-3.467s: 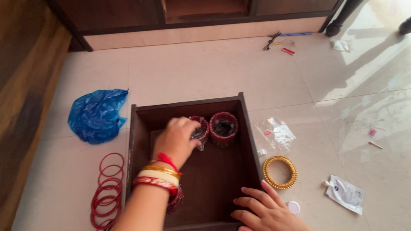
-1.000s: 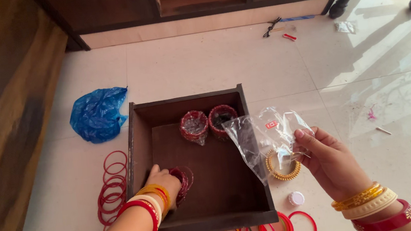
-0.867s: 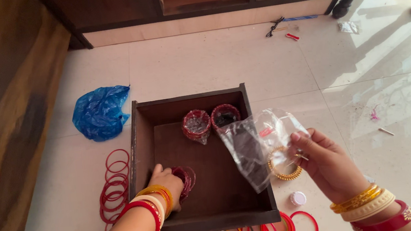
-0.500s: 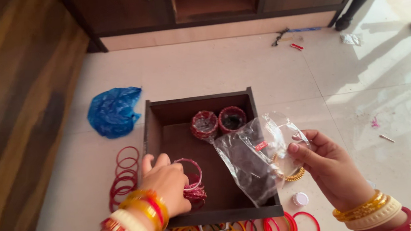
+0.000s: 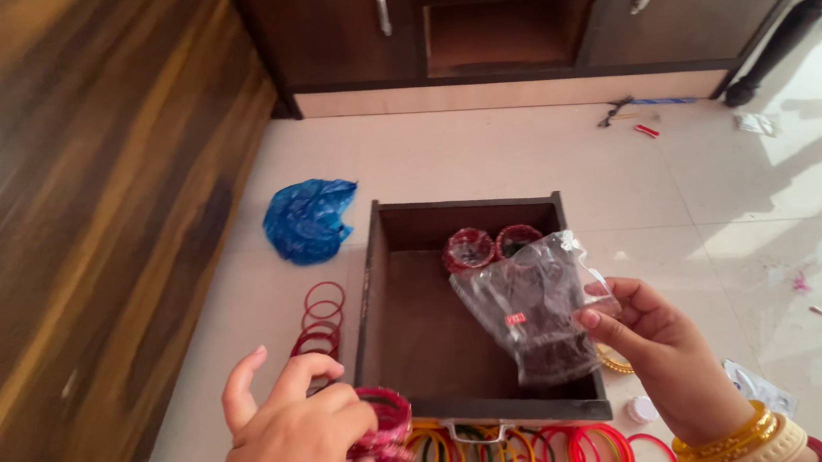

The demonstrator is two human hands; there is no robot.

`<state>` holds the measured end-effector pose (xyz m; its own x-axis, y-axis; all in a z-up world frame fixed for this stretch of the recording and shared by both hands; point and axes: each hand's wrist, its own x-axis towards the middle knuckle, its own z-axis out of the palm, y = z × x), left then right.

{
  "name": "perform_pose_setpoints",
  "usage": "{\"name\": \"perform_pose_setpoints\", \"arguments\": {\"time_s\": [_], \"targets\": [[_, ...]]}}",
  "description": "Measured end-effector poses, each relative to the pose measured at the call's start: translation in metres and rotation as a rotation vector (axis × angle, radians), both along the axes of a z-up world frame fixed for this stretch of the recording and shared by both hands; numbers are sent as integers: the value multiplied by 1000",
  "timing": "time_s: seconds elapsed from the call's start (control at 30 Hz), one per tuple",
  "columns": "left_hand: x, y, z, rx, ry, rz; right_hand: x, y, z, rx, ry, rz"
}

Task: The person organizes bangles by picking them up from the floor and placing them into a small wooden drawer.

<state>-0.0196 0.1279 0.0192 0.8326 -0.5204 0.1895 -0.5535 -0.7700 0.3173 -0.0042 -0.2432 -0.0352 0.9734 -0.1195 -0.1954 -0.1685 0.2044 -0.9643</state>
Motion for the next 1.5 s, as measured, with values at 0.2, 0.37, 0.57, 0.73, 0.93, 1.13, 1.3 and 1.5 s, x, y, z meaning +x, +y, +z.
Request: {"name": "perform_pose_setpoints", "arguments": {"time_s": [0.2, 0.37, 0.57, 0.73, 0.93, 1.13, 1.3, 1.5], "targets": [[-10, 12, -2, -83, 388, 211, -8, 13, 1, 50, 68, 23], [-10, 7, 17, -921, 1358, 200, -6, 16, -1, 120, 97, 73], [-14, 11, 24, -1351, 1806, 65, -5, 24, 8, 149, 171, 65], [-23, 18, 9, -1433, 1786, 112, -6, 20, 5, 75, 95, 122], [-18, 24, -29, -1342, 1480, 183, -9, 15, -2, -42, -56, 163], [-10, 32, -34, -1350, 1334, 418, -26, 27, 43, -1063, -938, 174], [-17, 1, -29, -957, 974, 61, -36, 52, 59, -1125, -1113, 217], [-9, -6, -19, -917, 880, 410, -35, 46, 58, -606, -877, 609]]}}
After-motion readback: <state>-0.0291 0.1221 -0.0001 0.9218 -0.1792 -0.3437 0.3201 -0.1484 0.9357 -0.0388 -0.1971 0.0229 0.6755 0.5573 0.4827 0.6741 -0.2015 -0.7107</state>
